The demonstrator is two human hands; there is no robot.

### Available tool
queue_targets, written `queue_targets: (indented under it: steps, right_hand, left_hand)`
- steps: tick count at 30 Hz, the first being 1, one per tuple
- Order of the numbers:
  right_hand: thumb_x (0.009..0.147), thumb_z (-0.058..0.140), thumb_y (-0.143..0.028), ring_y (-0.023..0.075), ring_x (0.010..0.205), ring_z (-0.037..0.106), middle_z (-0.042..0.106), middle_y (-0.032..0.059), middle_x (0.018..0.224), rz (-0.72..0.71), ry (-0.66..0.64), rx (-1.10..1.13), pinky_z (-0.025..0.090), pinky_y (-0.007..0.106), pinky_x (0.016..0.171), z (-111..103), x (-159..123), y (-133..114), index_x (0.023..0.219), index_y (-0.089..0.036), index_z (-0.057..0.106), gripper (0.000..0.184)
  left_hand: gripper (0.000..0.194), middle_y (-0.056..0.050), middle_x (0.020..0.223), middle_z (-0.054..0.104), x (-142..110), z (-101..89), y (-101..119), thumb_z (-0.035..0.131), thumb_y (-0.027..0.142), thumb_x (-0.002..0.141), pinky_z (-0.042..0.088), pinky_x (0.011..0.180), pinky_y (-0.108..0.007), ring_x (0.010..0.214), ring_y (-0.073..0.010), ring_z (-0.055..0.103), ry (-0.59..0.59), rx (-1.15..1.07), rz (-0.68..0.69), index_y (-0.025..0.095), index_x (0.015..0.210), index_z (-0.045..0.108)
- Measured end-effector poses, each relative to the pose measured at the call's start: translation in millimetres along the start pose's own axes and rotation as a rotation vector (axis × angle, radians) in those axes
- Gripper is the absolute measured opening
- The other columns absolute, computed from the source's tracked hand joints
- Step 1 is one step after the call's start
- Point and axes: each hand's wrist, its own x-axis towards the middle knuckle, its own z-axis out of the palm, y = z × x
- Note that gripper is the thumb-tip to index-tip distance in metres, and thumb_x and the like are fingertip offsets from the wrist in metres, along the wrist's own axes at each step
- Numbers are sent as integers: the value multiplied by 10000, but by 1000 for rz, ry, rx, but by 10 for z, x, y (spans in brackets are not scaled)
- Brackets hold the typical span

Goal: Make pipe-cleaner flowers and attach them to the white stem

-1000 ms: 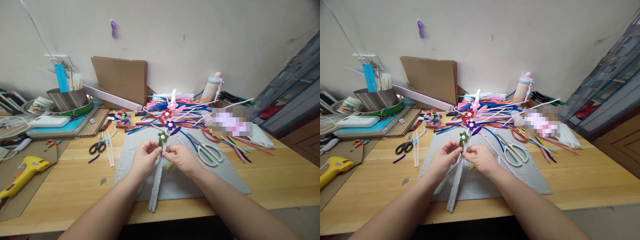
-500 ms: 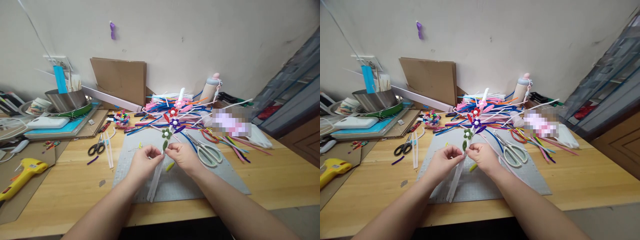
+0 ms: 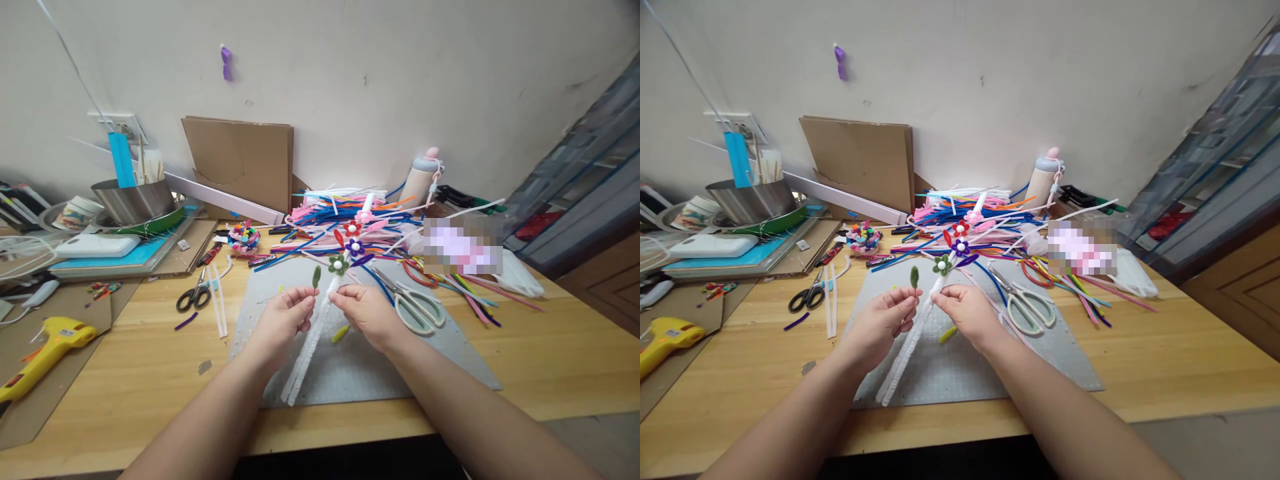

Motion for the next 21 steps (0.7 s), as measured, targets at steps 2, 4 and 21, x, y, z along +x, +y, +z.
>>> queue_targets:
  steps: [2,4,21]
  right_hand:
    - [732,584,-465,57,392,251,307,-84,399,-7,-2,-19,211,230,441,2,0,-4,646,-157,573,321]
    - [731,582,-464,64,425,304,380,-64,447,-25,-3,-44,240,228,459,0,8,7,651,-150,589,324]
    - [729,576,-438,89,543,383,483,-27,568,-53,19,-91,298,227,527,32,15,25,658,-134,603,314]
  left_hand:
    - [233,47,566,435,-9,-9,9,681,332,670,251,467,-188,484,-48,343,-59,-29,-42,144,760,577]
    - [215,35,577,455,-19,-16,28,674,327,684,247,467,-184,496,-46,359,-100,-11,-59,140,712,570]
    - [135,-32,701,638,-22,-52,74,675,229,699,257,360,-130,440,-18,453,-131,-33,-108,117,725,604]
